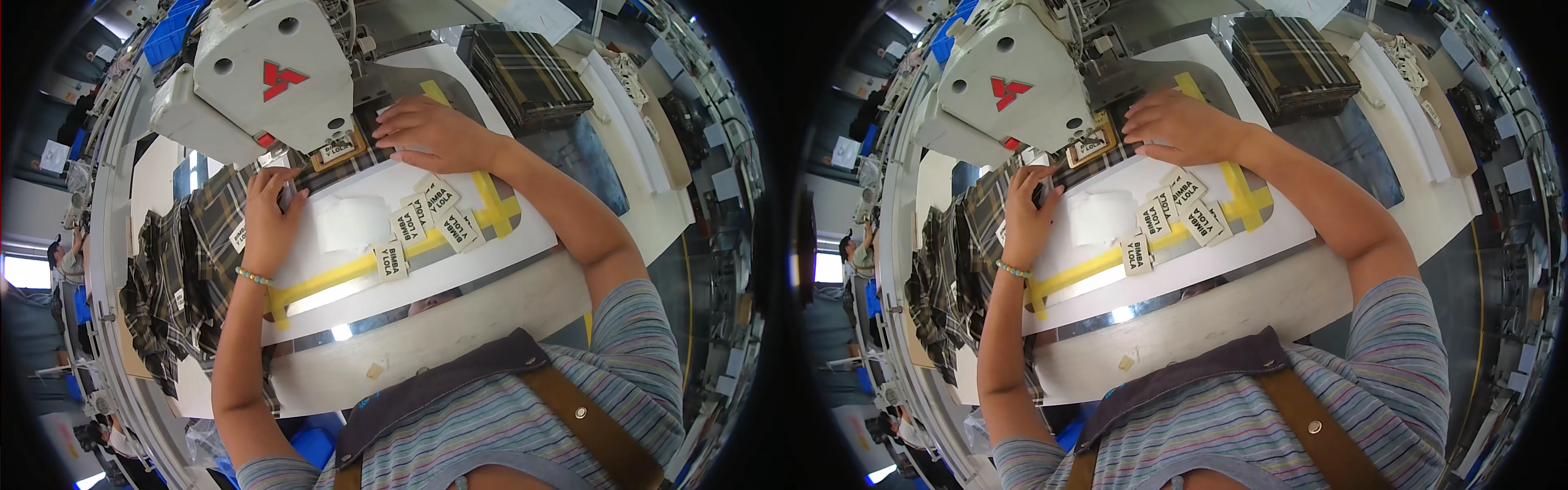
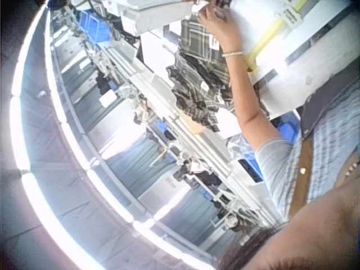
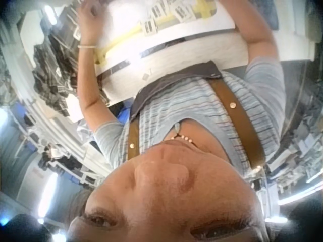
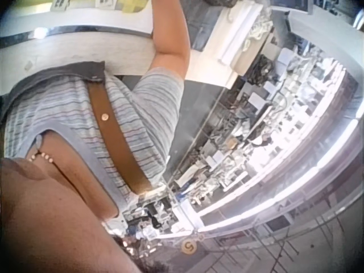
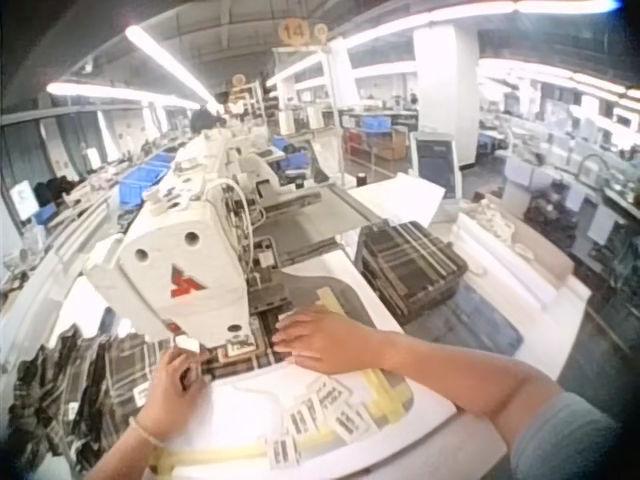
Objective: The person uses a sewing machine to attach small rectangular labels to plaid fabric pieces. They repeatedly pick up a fabric piece, place it under the machine's presser foot, align a label, and sew it in place. The finished items are moved to a stack on the left side of the table.
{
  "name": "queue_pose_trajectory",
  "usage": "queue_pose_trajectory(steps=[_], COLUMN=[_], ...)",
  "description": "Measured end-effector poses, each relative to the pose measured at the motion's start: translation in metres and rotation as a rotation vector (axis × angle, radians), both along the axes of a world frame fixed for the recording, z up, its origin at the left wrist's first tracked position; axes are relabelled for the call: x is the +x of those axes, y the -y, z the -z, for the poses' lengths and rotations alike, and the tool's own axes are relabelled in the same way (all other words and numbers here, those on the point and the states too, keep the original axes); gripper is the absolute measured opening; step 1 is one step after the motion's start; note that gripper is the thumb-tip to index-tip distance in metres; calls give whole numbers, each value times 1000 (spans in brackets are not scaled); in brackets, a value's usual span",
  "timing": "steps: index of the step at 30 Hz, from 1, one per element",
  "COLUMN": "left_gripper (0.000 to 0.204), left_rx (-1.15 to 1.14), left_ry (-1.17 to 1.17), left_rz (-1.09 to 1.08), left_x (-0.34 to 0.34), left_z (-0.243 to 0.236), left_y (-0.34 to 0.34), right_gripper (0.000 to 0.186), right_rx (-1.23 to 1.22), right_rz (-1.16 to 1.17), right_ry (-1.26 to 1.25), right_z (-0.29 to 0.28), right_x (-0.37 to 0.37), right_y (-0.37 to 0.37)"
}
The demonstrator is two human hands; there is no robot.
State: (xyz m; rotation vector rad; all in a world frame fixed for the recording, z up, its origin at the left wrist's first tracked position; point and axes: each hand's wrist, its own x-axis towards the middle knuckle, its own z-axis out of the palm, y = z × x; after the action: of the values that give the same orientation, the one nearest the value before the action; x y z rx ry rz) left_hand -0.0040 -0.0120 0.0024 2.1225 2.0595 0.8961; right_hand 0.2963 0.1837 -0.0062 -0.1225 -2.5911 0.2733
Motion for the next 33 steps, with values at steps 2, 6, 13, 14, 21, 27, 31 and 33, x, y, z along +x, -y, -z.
queue_pose_trajectory(steps=[2, 6, 13, 14, 21, 27, 31, 33], left_gripper=[34, 39, 43, 43, 25, 18, 19, 19], left_rx=[-37, -88, -117, -110, -41, 100, 177, 171], left_ry=[49, 69, 78, 78, 147, 84, 23, 36], left_rz=[-37, -70, -19, -5, -54, 95, 128, 113], left_x=[-1, -3, 1, 5, 22, 30, 31, 30], left_z=[0, 1, 4, 8, 12, -2, -6, -5], left_y=[-3, -13, -24, -26, -32, -9, 2, 3], right_gripper=[27, 24, 33, 34, 31, 28, 28, 29], right_rx=[31, -15, -69, -63, -59, 29, -14, 45], right_rz=[-25, 42, 112, 123, 181, 70, 112, 60], right_ry=[21, 32, 98, 113, 64, 61, -10, -36], right_z=[4, -5, -13, -14, -19, -12, -9, -15], right_x=[-2, 2, 9, 10, 12, 5, 5, 1], right_y=[2, -1, -4, -3, -5, -4, -3, -8])
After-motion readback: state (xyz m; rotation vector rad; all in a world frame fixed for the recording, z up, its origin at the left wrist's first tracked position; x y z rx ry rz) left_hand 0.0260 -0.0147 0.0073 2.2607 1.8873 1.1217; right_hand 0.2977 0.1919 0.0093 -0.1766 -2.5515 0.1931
